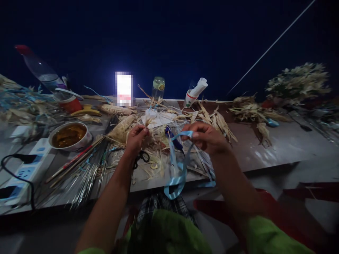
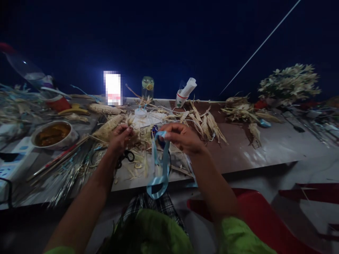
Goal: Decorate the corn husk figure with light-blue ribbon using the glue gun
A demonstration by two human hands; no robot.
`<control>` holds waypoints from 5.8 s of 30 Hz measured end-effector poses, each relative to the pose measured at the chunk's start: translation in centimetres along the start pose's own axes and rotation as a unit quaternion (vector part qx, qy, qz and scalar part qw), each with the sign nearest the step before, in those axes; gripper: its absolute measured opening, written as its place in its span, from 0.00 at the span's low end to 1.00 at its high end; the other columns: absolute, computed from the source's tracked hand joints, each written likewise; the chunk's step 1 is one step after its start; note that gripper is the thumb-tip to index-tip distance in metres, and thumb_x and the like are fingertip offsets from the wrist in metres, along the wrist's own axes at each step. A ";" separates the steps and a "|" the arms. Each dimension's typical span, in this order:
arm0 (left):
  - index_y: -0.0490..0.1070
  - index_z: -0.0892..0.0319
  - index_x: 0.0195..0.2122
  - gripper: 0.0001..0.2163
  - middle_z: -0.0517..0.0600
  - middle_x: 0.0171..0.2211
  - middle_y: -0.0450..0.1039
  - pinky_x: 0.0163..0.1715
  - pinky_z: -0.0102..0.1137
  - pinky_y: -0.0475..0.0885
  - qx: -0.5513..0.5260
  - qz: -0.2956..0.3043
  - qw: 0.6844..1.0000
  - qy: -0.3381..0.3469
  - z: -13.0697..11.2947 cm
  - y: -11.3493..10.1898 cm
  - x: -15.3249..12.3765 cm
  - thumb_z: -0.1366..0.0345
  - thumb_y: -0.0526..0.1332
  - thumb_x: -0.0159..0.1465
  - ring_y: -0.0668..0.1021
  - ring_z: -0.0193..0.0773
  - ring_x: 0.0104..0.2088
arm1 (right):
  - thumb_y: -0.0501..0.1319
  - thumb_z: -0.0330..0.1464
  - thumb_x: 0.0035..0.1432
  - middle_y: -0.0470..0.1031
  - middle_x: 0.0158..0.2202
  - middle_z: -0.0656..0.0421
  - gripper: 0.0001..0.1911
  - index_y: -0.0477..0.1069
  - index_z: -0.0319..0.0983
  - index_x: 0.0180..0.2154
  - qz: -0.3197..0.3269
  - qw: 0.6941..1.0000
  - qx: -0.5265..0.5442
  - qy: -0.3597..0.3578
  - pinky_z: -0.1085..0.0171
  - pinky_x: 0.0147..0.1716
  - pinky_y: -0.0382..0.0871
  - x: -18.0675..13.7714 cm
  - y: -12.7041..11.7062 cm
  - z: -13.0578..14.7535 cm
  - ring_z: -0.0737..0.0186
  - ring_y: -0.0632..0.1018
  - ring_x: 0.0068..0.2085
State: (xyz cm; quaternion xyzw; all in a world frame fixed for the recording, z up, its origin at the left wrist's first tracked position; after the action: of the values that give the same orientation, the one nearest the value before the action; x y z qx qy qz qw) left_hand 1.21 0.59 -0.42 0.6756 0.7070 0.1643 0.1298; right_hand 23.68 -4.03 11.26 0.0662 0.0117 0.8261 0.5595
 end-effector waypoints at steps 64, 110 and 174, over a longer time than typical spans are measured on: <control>0.68 0.63 0.27 0.13 0.46 0.18 0.67 0.12 0.24 0.58 -0.109 0.309 0.923 -0.202 -0.8 -0.2 -2.2 0.65 0.70 0.44 0.65 0.27 0.11 | 0.60 0.31 0.54 0.75 0.36 0.59 0.17 0.69 0.39 0.47 0.247 0.959 -0.024 0.140 0.76 0.12 0.50 1.9 1.3 -2.0 0.83 0.60 0.15; 0.67 0.61 0.28 0.10 0.44 0.18 0.67 0.18 0.21 0.59 -0.057 0.177 0.975 -0.122 -1.1 0.0 -0.9 0.66 0.68 0.49 0.68 0.27 0.18 | 0.63 0.29 0.44 0.73 0.32 0.60 0.16 0.71 0.39 0.39 -0.041 0.990 0.006 0.135 0.74 0.16 0.56 1.7 1.9 -6.0 0.74 0.68 0.24; 0.64 0.55 0.47 0.23 0.39 0.17 0.58 0.21 0.23 0.62 -0.133 0.110 0.980 -0.099 -0.7 1.4 -0.8 0.69 0.66 0.49 0.63 0.25 0.17 | 0.58 0.30 0.50 0.73 0.30 0.64 0.13 0.62 0.40 0.40 -0.246 0.969 0.027 0.014 0.72 0.15 0.60 7.1 6.9 -10.3 0.77 0.64 0.14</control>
State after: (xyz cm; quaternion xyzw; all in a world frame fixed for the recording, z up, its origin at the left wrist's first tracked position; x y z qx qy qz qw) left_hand 2.27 -0.18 0.73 0.7389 0.5835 0.2026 0.2691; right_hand 13.46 0.53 2.41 0.0648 0.0575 0.6634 0.7432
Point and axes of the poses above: each hand's wrist, its own x-axis towards the middle knuckle, its own y-axis out of the palm, z = x × y, the point moved 1 cm from there along x, towards the middle knuckle
